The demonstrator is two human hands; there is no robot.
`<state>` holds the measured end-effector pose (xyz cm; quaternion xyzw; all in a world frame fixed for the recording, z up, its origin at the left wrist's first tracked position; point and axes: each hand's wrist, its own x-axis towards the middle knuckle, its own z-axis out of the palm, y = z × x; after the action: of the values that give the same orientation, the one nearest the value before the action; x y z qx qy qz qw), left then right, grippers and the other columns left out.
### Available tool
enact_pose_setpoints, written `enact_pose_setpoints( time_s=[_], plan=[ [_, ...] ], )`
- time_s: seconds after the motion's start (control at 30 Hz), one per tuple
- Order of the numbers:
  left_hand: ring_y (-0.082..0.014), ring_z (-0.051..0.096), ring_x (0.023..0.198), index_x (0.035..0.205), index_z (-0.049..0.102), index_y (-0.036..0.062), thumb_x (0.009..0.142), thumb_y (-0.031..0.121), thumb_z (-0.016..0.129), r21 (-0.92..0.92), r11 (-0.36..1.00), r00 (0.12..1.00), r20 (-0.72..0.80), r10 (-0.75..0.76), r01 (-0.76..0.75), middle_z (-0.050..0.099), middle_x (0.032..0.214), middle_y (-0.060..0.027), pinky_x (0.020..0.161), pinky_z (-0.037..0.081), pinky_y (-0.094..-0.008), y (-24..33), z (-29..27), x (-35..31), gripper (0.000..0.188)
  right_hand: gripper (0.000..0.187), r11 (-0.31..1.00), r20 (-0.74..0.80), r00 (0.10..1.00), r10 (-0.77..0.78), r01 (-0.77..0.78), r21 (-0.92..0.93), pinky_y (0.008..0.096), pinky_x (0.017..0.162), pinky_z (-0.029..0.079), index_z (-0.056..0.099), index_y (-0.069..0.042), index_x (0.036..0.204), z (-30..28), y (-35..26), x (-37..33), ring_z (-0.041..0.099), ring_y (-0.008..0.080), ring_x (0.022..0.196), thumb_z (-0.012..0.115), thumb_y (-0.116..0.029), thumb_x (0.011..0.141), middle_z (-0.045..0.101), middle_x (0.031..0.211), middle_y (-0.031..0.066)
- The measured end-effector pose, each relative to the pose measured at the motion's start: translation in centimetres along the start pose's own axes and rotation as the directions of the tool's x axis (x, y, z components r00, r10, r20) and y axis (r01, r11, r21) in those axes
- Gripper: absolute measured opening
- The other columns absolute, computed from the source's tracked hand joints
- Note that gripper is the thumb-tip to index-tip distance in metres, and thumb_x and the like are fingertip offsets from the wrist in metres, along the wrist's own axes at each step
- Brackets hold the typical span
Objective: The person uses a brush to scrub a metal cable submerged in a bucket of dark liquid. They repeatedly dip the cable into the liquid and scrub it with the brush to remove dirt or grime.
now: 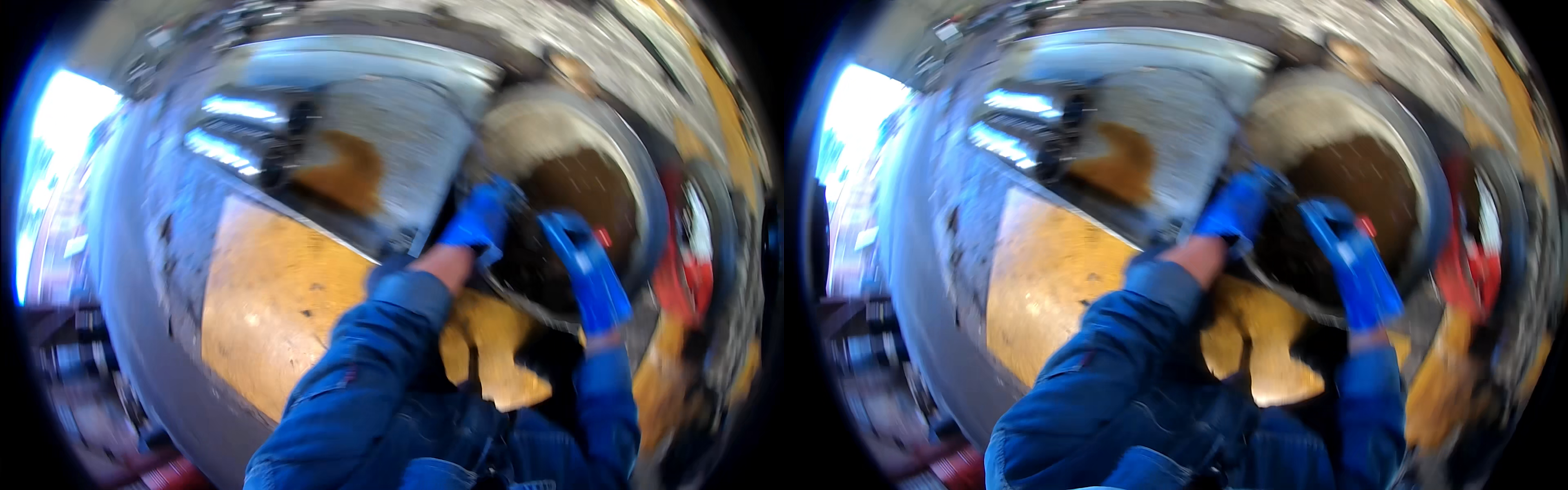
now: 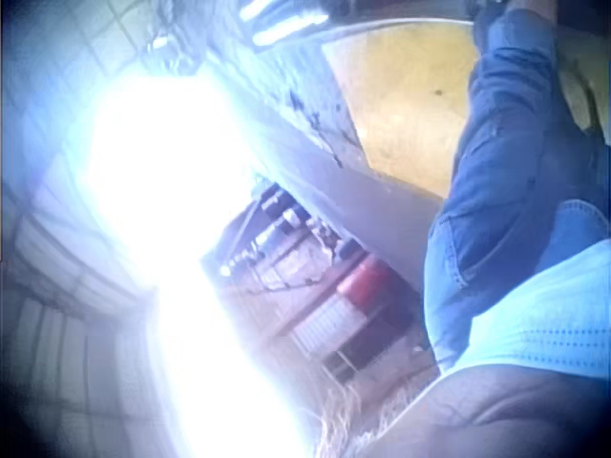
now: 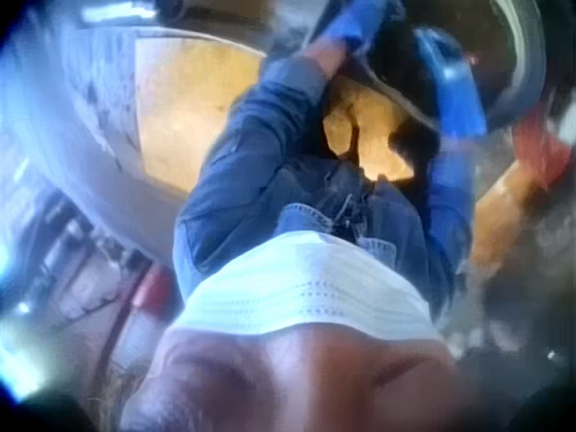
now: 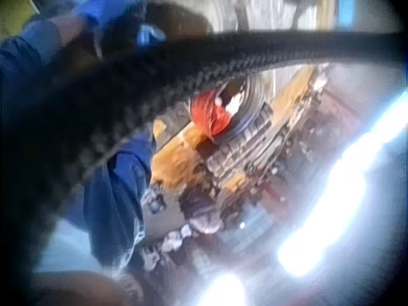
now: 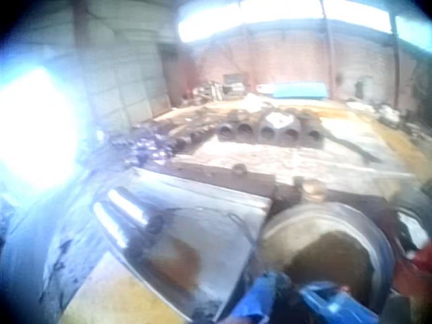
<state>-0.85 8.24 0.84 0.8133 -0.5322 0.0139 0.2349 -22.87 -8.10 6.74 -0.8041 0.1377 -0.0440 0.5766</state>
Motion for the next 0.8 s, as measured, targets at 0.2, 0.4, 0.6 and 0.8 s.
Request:
enact_pose_setpoints(
  time_s=[0.2, 0.4, 0.6, 0.8],
  plan=[
    [-0.0367, 0.068, 0.113, 0.125, 0.058, -0.0049, 0.109, 0.023, 0.048, -0.836, -0.039, 0.782, 0.528, -0.331, 0.547, 0.069, 0.118, -0.0244, 0.097, 0.058, -0.0449, 2.4, -0.2, 2.7, 0.034, 0.017, 0.981, -0.146, 0.989, 0.021, 0.007, 0.191, 0.0327, 0.080, 0.057, 0.074, -0.003, 0.102, 3.0, -1.7, 2.3, 0.068, 0.0154, 0.086, 0.070, -0.019, 0.097, 0.074, 0.094, 0.0067],
    [-0.0355, 0.068, 0.115, 0.129, 0.055, -0.0089, 0.110, 0.028, 0.048, -0.814, -0.406, 0.727, 0.565, -0.390, 0.415, 0.066, 0.121, -0.0246, 0.101, 0.058, -0.0463, 1.7, 1.0, 2.9, 0.042, 0.023, 0.956, -0.262, 0.922, 0.284, -0.293, 0.006, 0.0327, 0.075, 0.057, 0.076, -0.004, 0.105, -0.1, 3.0, -2.7, 0.069, 0.0145, 0.084, 0.070, -0.024, 0.096, 0.076, 0.089, 0.0071],
    [-0.0341, 0.064, 0.124, 0.134, 0.053, -0.0069, 0.107, 0.027, 0.057, -0.782, -0.302, 0.695, 0.623, -0.358, 0.545, 0.064, 0.134, -0.0231, 0.107, 0.054, -0.0441, 5.0, -0.6, 1.7, 0.043, 0.036, 0.825, -0.556, 0.613, 0.561, -0.468, 0.316, 0.0294, 0.086, 0.050, 0.075, -0.002, 0.112, -0.6, 5.7, -5.7, 0.066, 0.0141, 0.093, 0.066, -0.033, 0.097, 0.074, 0.101, 0.0051],
    [-0.0244, 0.065, 0.110, 0.136, 0.060, -0.0007, 0.102, 0.021, 0.067, -0.791, -0.017, 0.771, 0.600, -0.214, 0.611, 0.070, 0.122, -0.0118, 0.096, 0.055, -0.0372, 9.8, -0.6, -1.5, 0.041, 0.043, 0.658, -0.353, 0.673, 0.650, -0.267, 0.704, 0.0260, 0.088, 0.048, 0.072, -0.003, 0.121, 0.4, 1.8, -8.1, 0.065, 0.0121, 0.098, 0.062, -0.039, 0.101, 0.073, 0.110, 0.0054]
  ],
)
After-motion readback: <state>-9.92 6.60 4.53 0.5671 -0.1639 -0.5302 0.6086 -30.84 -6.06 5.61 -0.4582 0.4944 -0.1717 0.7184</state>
